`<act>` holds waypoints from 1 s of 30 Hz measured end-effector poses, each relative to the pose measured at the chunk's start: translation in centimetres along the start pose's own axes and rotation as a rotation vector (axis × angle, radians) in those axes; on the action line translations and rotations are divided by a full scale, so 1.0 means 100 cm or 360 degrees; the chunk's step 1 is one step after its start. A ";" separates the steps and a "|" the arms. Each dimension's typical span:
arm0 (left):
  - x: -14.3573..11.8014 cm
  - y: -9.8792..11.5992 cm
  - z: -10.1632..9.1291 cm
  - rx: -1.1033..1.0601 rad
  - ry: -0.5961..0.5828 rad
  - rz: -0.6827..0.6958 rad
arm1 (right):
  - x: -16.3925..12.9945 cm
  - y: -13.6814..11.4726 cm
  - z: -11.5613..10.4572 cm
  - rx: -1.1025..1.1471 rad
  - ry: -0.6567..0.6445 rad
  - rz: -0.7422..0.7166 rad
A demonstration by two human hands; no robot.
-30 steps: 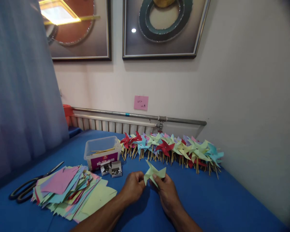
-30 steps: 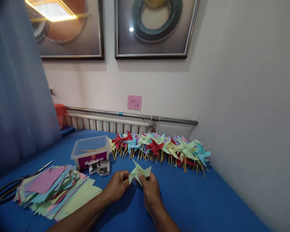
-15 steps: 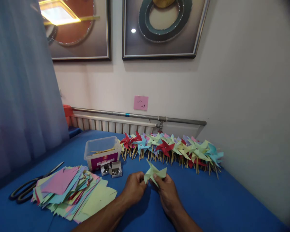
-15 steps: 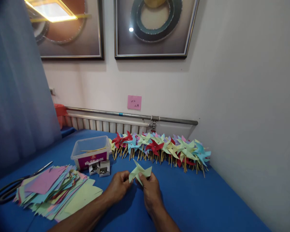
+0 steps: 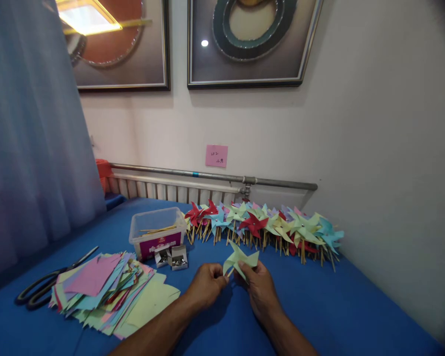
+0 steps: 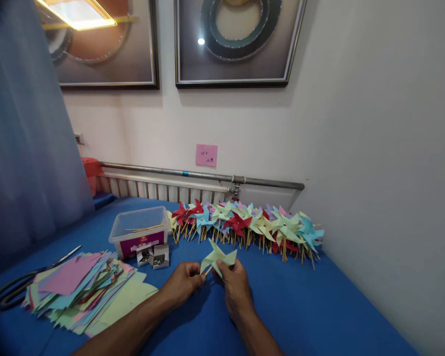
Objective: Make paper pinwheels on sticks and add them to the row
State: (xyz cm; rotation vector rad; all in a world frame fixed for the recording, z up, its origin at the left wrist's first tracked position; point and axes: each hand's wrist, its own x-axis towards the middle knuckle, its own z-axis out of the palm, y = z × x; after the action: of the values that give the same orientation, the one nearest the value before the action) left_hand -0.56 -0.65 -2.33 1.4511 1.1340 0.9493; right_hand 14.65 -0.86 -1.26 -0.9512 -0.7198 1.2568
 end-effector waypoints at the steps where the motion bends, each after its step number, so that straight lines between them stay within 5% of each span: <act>1: 0.000 0.000 0.000 0.0025 0.0002 0.0000 | 0.000 -0.001 0.000 0.0018 0.0028 -0.0003; 10: -0.008 0.006 -0.004 0.0456 0.0079 -0.0004 | 0.000 -0.003 -0.001 0.0033 0.0093 -0.0043; 30: -0.004 0.007 -0.006 0.0214 0.0002 -0.0120 | 0.014 -0.025 -0.018 0.0057 0.0154 -0.0061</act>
State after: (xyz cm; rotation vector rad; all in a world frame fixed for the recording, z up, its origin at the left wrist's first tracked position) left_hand -1.15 -0.93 -1.53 1.5035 1.2648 0.8348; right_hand 17.59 0.11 0.05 -0.9579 -0.6352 1.1784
